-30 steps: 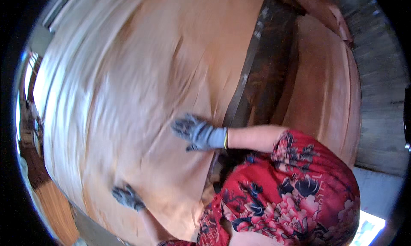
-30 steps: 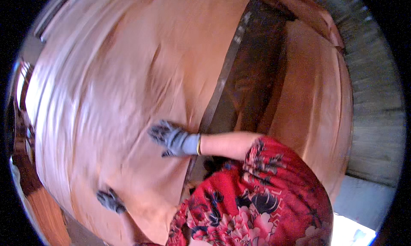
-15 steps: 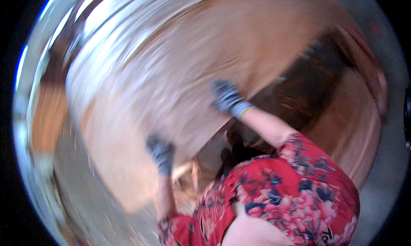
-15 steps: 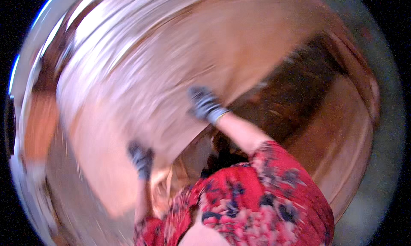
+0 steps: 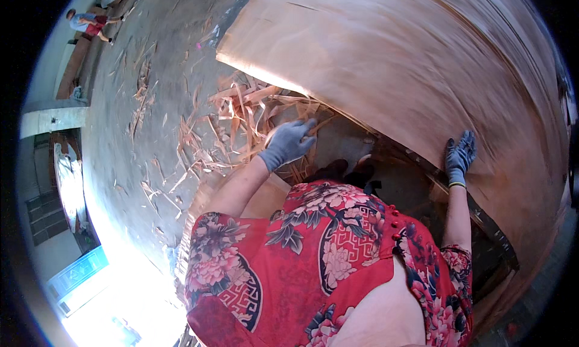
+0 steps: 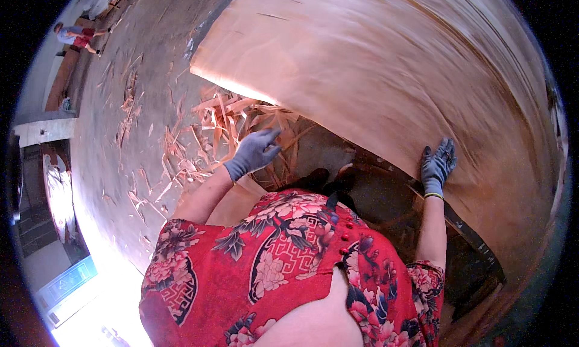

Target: The person applies thin sheets of paper to a large, curved wooden structure using a brush to spread adhesive. They smooth the paper with gloved hands, trim excess edges with a utility knife, and peel away loose strips. The process involves repeated application and smoothing of paper layers to cover the curved surface.

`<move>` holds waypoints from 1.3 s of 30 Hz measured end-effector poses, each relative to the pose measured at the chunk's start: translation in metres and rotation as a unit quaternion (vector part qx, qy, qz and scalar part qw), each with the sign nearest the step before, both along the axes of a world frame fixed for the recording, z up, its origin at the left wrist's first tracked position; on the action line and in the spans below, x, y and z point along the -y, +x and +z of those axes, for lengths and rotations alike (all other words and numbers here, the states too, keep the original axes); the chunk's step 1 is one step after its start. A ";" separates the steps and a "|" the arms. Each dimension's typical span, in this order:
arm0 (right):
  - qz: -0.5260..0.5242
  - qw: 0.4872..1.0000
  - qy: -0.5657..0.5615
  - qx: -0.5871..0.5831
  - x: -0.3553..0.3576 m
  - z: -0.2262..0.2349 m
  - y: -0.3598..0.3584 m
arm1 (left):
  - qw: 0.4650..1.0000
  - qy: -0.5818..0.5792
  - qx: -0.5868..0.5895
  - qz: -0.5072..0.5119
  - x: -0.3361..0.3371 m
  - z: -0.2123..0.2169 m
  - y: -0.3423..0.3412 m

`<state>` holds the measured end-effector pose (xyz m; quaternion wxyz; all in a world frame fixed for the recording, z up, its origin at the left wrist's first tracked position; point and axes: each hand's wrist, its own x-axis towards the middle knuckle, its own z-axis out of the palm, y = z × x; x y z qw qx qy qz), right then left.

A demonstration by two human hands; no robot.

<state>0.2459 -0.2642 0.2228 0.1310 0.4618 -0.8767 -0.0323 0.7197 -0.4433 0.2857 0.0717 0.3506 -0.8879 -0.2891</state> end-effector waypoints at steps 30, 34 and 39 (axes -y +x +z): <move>-0.160 0.788 -0.469 0.366 -0.219 0.026 0.053 | 0.969 -0.178 -0.015 -0.174 -0.051 -0.040 -0.363; -0.236 0.774 -0.494 0.318 -0.304 -0.041 0.019 | 0.957 -0.252 0.030 -0.139 -0.042 -0.099 -0.423; -0.395 0.643 -0.541 0.371 -0.409 -0.091 -0.039 | 0.920 -0.317 0.148 -0.176 -0.031 -0.140 -0.464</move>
